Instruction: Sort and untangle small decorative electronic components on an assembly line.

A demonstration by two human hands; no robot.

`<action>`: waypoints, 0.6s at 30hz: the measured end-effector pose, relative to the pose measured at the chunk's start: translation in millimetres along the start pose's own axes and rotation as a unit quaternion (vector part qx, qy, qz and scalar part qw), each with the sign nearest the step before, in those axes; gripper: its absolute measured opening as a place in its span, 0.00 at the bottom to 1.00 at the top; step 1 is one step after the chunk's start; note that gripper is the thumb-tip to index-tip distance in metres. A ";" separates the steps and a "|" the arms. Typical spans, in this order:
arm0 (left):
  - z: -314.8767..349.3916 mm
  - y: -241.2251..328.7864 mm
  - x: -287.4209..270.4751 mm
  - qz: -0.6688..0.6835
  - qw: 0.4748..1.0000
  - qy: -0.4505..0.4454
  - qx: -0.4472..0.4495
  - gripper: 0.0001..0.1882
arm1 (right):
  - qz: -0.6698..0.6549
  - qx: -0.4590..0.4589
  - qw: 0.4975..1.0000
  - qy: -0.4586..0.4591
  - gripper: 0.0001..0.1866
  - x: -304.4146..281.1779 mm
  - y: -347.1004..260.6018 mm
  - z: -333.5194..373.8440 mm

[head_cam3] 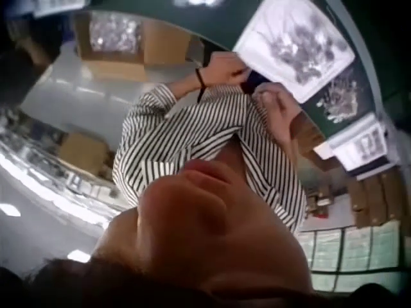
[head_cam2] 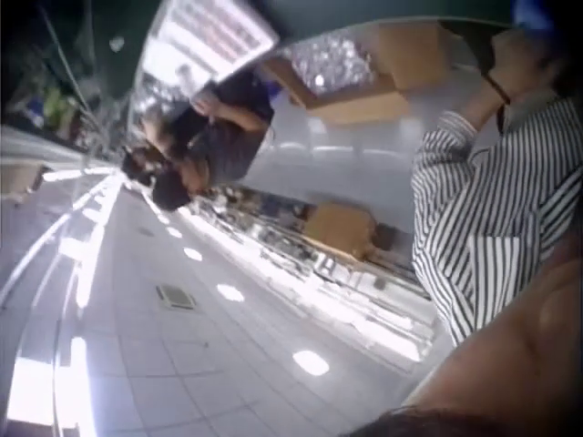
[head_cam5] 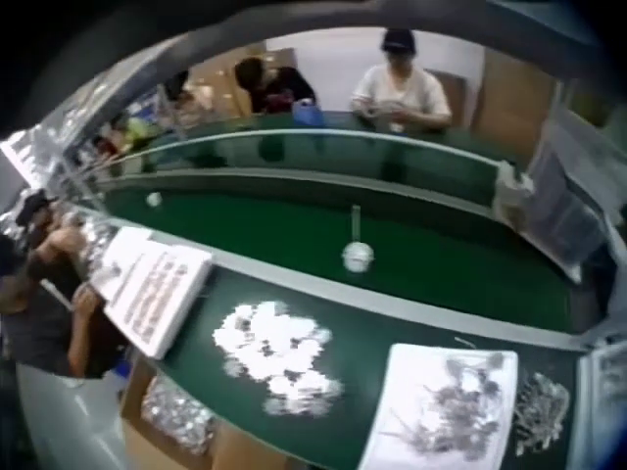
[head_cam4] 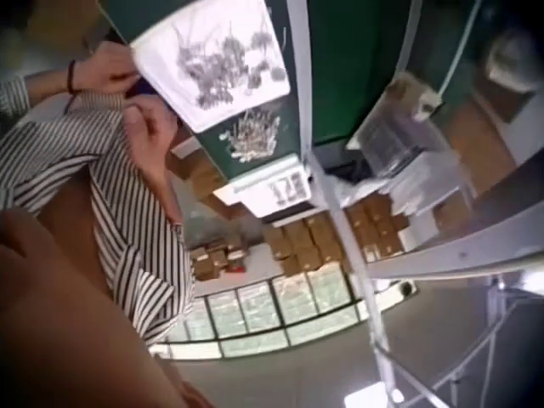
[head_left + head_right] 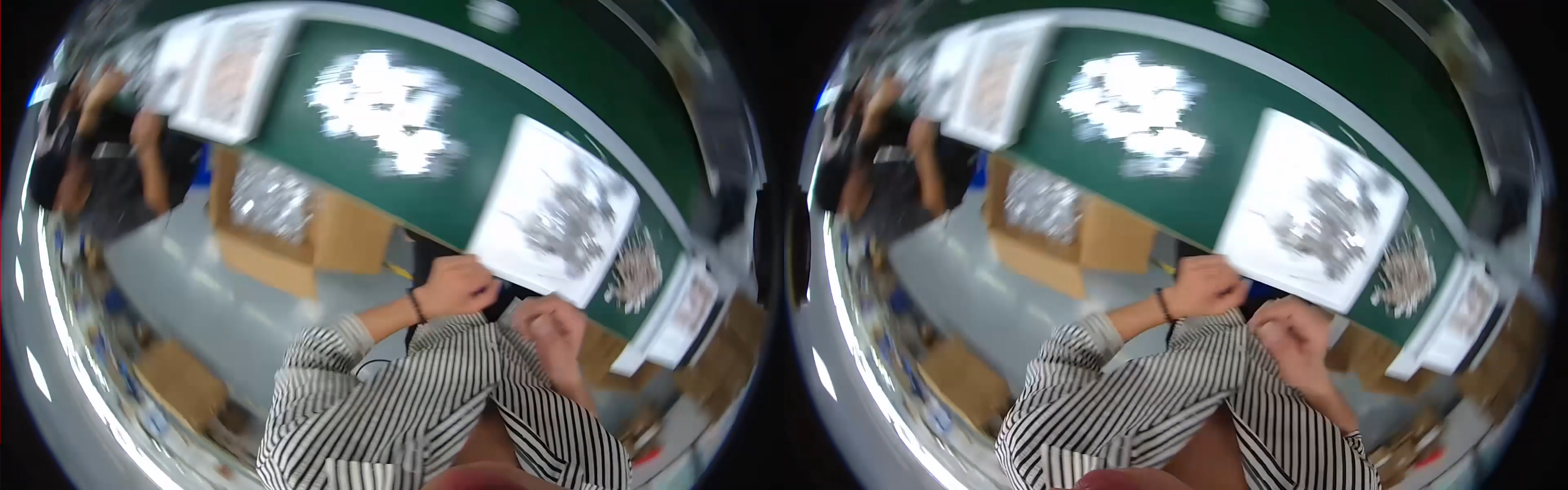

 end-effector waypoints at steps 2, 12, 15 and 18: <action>-1.9 -0.7 8.2 -0.037 0.998 0.043 0.026 0.12 | 0.079 -0.060 0.994 -0.044 0.06 -42.1 35.0 49.5; 24.2 4.6 53.4 -0.048 0.959 0.281 0.004 0.05 | -0.020 -0.013 0.998 0.063 0.03 -79.1 199.6 198.4; 31.4 -4.7 63.3 -0.147 0.949 0.278 -0.031 0.16 | 0.025 -0.014 0.997 0.073 0.02 -85.1 204.2 220.2; 21.4 -2.4 40.3 -0.225 0.934 0.269 -0.072 0.20 | 0.133 -0.145 0.975 0.107 0.03 -96.1 188.6 215.2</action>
Point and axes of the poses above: each hand's wrist, its own z-axis away from the middle knuckle, its own x-axis out of the palm, y = z × x, the point moved 4 cm from there along -z, towards the middle knuckle, and after that the axes turned 10 degrees about -x, right-handed, at the moved point
